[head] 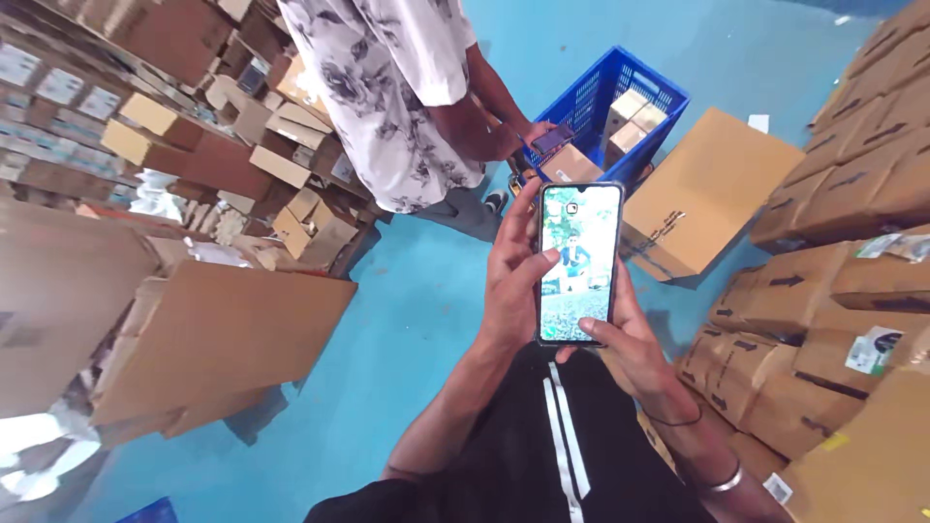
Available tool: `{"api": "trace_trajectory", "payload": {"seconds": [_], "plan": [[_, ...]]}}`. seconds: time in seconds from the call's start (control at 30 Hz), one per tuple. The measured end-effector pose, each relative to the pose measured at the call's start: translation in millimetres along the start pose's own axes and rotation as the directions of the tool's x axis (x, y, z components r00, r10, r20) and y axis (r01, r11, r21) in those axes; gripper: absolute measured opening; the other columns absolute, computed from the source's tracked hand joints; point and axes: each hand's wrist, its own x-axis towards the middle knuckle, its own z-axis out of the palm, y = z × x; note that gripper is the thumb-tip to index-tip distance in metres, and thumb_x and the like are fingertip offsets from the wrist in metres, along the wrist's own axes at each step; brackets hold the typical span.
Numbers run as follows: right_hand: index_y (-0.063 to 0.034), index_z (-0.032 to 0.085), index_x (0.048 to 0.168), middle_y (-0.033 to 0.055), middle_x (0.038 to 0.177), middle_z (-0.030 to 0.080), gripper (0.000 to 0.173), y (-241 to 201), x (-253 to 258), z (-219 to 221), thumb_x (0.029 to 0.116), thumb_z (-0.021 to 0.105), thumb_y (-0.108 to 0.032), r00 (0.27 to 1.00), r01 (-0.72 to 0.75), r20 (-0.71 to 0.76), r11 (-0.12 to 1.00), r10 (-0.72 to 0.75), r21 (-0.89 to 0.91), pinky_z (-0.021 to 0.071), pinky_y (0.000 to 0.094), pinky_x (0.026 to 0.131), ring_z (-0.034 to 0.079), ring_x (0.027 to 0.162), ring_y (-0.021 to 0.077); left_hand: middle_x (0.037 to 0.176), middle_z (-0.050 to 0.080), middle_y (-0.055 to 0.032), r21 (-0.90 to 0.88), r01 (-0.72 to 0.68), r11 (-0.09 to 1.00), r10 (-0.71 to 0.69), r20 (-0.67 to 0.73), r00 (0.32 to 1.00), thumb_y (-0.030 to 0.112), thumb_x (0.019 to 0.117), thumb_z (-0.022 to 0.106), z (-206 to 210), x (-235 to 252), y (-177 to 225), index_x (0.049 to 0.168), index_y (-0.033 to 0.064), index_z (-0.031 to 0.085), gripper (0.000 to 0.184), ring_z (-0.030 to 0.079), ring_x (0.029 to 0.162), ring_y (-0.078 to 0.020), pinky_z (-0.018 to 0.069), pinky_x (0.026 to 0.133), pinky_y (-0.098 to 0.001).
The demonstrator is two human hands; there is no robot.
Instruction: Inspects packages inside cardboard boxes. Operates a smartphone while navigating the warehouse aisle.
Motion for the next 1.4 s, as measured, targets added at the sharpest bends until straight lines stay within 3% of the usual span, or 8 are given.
{"api": "trace_trajectory", "payload": {"seconds": [0.2,0.4,0.47,0.6,0.77,1.0,1.17,1.4], "plan": [[-0.0212,-0.003,0.16,0.014,0.134,0.054,0.114,5.5,0.0,7.3,0.0812,0.074,0.006,0.999,0.044,-0.012,0.991,-0.046,-0.127,0.0667,0.038,0.066,0.072,0.095,0.0268,0.15,0.046,-0.0104,0.04,-0.039,0.998,0.038,0.03,0.999,0.008,0.0981,0.042,4.9,-2.4,8.8,0.161,0.0142,0.023,0.066,0.059,0.123,-0.0184,0.0546,0.099,-0.0384],[-0.0196,0.008,0.16,0.0119,0.125,0.059,0.119,14.3,5.7,20.8,0.0717,0.086,-0.002,0.982,-0.005,-0.18,0.954,-0.051,-0.298,0.0622,0.0283,0.051,0.071,0.08,0.0195,0.15,0.045,-0.0103,0.085,-0.076,0.993,0.076,0.01,0.997,0.011,0.0991,0.039,3.2,-10.3,11.9,0.16,0.0143,0.023,0.063,0.056,0.125,-0.0191,0.0532,0.1,-0.0396],[-0.0172,0.002,0.16,0.0122,0.13,0.057,0.122,16.9,8.0,20.8,0.0729,0.087,-0.004,0.993,0.014,-0.105,0.958,-0.046,-0.286,0.0646,0.0303,0.06,0.071,0.089,0.0205,0.149,0.046,-0.0103,0.081,-0.074,0.994,0.074,-0.003,0.997,0.011,0.0997,0.038,-4.6,-12.8,15.1,0.161,0.0154,0.023,0.063,0.058,0.124,-0.0193,0.0542,0.1,-0.0401],[-0.0096,-0.004,0.159,0.0145,0.143,0.048,0.125,31.7,17.5,30.9,0.0726,0.087,-0.002,0.996,0.078,0.068,0.969,-0.064,-0.234,0.0627,0.042,0.092,0.063,0.121,0.0264,0.147,0.049,-0.01,0.037,-0.087,0.995,0.089,-0.054,0.995,0.013,0.0982,0.04,-34.6,-23.3,23.0,0.16,0.0172,0.026,0.063,0.06,0.122,-0.0199,0.0548,0.099,-0.0414],[-0.0034,-0.006,0.159,0.0138,0.152,0.04,0.129,59.8,36.3,65.2,0.0712,0.088,-0.005,0.992,0.071,0.123,0.925,-0.026,-0.374,0.0607,0.0389,0.097,0.057,0.13,0.0229,0.145,0.052,-0.0129,0.05,-0.192,0.98,0.197,-0.159,0.967,0.009,0.0956,0.041,-86.1,-45.3,43.5,0.157,0.0123,0.034,0.062,0.06,0.123,-0.0214,0.0522,0.103,-0.0417],[-0.0083,-0.006,0.16,0.0122,0.146,0.046,0.118,138.7,88.4,144.8,0.0789,0.08,0.0,0.967,-0.002,0.24,0.946,0.084,-0.323,0.0673,0.0415,0.077,0.067,0.113,0.0259,0.141,0.055,-0.0128,0.003,-0.321,0.947,0.31,-0.268,0.912,0.006,0.0969,0.04,-198.1,-84.3,96.4,0.155,0.0083,0.035,0.058,0.061,0.12,-0.019,0.0525,0.102,-0.0391],[-0.0099,-0.004,0.159,0.0106,0.143,0.049,0.114,210.6,140.9,211.7,0.0827,0.081,-0.008,0.939,-0.084,0.291,0.942,0.184,-0.325,0.0676,0.039,0.07,0.07,0.107,0.0246,0.14,0.056,-0.0113,0.038,-0.35,0.936,0.337,-0.391,0.857,0.004,0.0974,0.039,-293.2,-112.0,140.6,0.155,0.0091,0.035,0.058,0.061,0.12,-0.0171,0.0522,0.103,-0.038],[-0.0101,-0.003,0.159,0.011,0.143,0.05,0.11,285.9,212.7,292.7,0.085,0.078,-0.006,0.861,-0.179,0.414,0.938,0.295,-0.297,0.0676,0.0395,0.069,0.07,0.104,0.0256,0.14,0.057,-0.0119,0.154,-0.366,0.918,0.388,-0.543,0.745,0.002,0.0951,0.039,-396.1,-137.1,200.7,0.156,0.0103,0.034,0.062,0.063,0.118,-0.0182,0.0542,0.1,-0.0388]]}}
